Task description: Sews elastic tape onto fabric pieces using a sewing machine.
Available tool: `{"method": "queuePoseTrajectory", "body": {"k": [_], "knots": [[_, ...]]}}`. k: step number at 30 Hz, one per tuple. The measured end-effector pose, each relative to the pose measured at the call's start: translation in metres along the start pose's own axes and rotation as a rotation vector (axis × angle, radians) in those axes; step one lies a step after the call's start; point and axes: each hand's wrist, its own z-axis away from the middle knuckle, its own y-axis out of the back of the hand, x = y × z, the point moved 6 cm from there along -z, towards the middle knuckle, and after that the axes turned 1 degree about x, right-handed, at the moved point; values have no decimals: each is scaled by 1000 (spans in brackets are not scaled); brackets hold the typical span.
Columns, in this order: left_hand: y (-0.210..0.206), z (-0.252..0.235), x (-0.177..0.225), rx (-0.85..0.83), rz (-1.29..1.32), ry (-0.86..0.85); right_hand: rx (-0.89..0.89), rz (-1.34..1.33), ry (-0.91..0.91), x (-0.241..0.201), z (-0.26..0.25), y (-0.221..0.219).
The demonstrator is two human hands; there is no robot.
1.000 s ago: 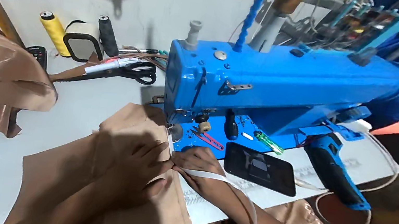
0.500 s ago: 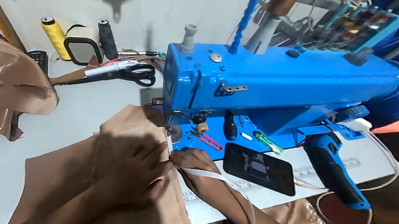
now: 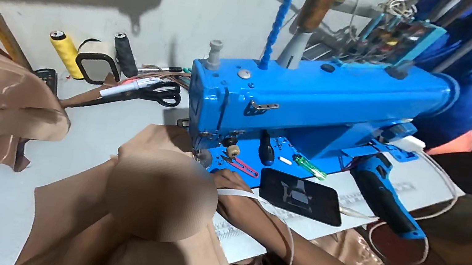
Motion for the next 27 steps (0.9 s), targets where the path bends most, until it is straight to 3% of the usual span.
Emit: {"method": "queuePoseTrajectory", "body": {"k": [12,17,27], "knots": [[2,-5,-10,-12,32,-11,-8,20,-10,6,-8,-2],[19,-7,27,-145,-45,216,7,19,-47,7,-7,-4],[3,2,12,-62,22,179,20,49,-16,8,-4,-6]]}}
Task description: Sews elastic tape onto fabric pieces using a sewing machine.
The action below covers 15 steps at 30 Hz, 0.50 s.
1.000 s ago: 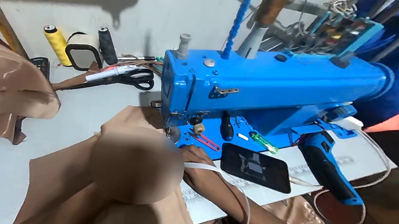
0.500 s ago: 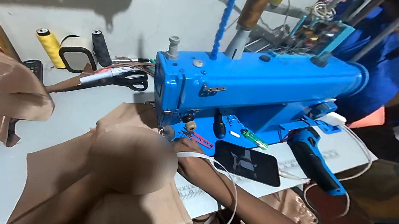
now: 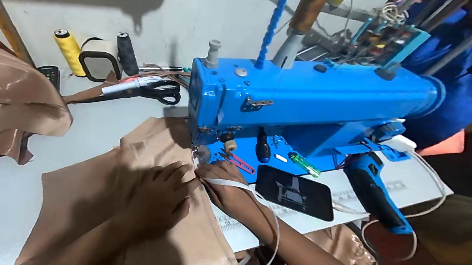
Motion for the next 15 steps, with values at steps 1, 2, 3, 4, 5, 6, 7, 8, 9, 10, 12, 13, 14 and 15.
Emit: {"method": "queuePoseTrajectory", "body": {"k": [1,2,3,4,5,6,7,8,9,10,12,13,14,15], "knots": [[0,0,-2,19,11,-9,-4,5,-4,1,-1,0],[-1,-1,-4,37,21,-19,-4,8,-8,1,-1,0],[-2,-1,-7,58,25,-32,-5,11,-10,2,-2,-1],[-2,-1,-9,69,29,-43,-9,11,-15,3,-3,-1],[-3,-2,-11,73,31,-50,-15,17,-19,3,-3,-1],[-2,-2,-12,75,30,-56,-16,19,-24,4,-4,-1],[-2,-3,-12,75,31,-59,-20,19,-31,4,-5,-1],[-2,-4,-13,75,32,-62,-27,18,-41,4,-6,-1],[-2,-5,-14,77,37,-65,-29,19,-48,5,-7,-1],[-1,-6,-16,73,44,-66,-31,19,-57,5,-8,-1],[0,-8,-19,39,60,-68,-25,24,-64,7,-10,-2],[0,-10,-20,17,64,-69,-17,28,-62,8,-10,-3],[0,-10,-22,17,65,-76,-9,27,-61,9,-10,-3],[0,-11,-23,17,62,-80,-4,27,-65,9,-11,-4]]}}
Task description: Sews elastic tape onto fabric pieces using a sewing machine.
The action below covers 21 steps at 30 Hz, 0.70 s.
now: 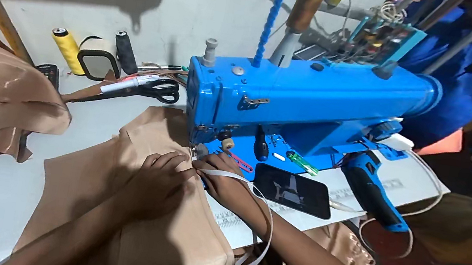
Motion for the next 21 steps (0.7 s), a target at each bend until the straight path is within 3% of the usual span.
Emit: {"method": "queuePoseTrajectory", "body": {"k": [3,6,7,8,10,11,21], "knots": [[6,-3,15,-84,-44,76,-11,-39,-12,1,1,1],[36,-10,63,-480,-20,371,40,-158,-11,0,5,8],[41,-9,75,-502,-14,410,68,-186,-4,0,8,10],[39,-4,79,-407,-12,398,94,-208,6,0,10,11],[13,12,67,-16,-68,247,142,-240,11,1,12,13],[3,16,61,53,-75,209,157,-256,7,2,12,14],[-7,20,48,104,-107,137,91,-151,56,-2,12,8]]}}
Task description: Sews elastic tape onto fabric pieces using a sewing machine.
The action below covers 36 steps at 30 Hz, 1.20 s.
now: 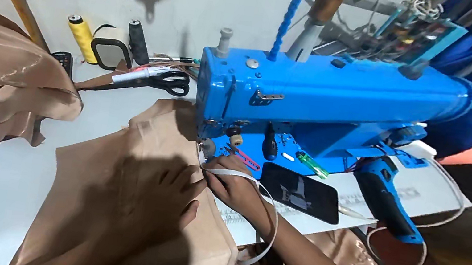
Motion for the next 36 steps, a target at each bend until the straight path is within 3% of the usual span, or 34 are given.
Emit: {"method": "queuePoseTrajectory", "body": {"k": [9,17,21,26,31,36], "knots": [[2,-1,-4,-5,66,-4,41,-32,-49,1,0,4],[7,0,-5,14,146,17,-257,-171,-569,-22,6,20],[4,1,-7,17,148,15,-459,-494,-840,-12,8,14],[5,0,-6,-13,170,24,-449,-774,-1106,-11,13,8],[3,0,-8,-34,168,31,-418,-648,-1033,-7,5,4],[4,2,-8,63,192,11,-379,-473,-900,-9,-9,8]]}}
